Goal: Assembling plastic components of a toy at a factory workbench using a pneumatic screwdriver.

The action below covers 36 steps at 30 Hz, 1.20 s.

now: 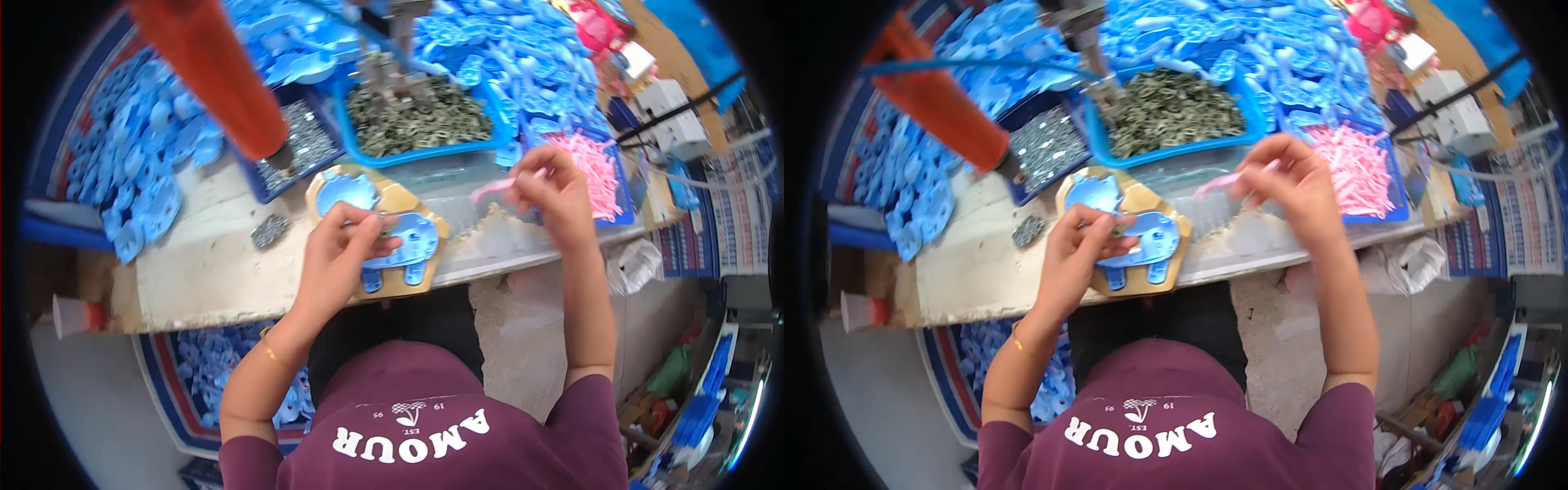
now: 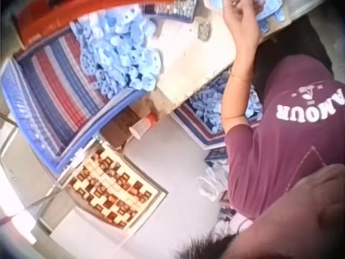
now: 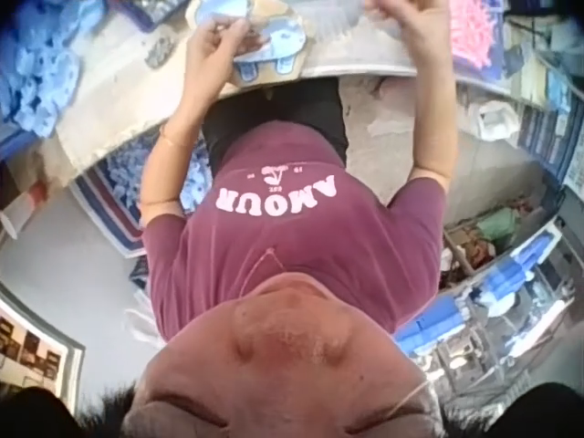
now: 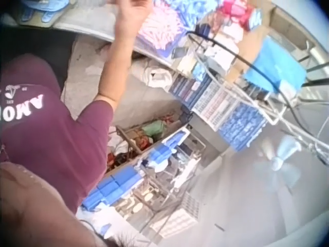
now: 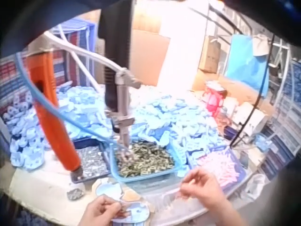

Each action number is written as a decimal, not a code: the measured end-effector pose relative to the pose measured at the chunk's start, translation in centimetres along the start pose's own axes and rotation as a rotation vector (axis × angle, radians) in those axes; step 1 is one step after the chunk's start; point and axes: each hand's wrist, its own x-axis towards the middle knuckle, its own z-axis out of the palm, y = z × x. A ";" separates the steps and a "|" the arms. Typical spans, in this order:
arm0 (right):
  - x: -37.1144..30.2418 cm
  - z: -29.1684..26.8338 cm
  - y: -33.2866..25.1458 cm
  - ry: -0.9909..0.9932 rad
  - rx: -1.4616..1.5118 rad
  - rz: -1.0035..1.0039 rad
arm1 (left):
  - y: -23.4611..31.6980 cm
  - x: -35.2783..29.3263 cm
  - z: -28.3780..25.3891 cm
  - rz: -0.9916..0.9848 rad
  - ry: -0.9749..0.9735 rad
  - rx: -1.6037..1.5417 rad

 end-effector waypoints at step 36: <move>-4.2 12.1 4.6 0.184 0.225 -0.004 | 0.1 -1.1 -0.2 -0.060 0.076 -0.170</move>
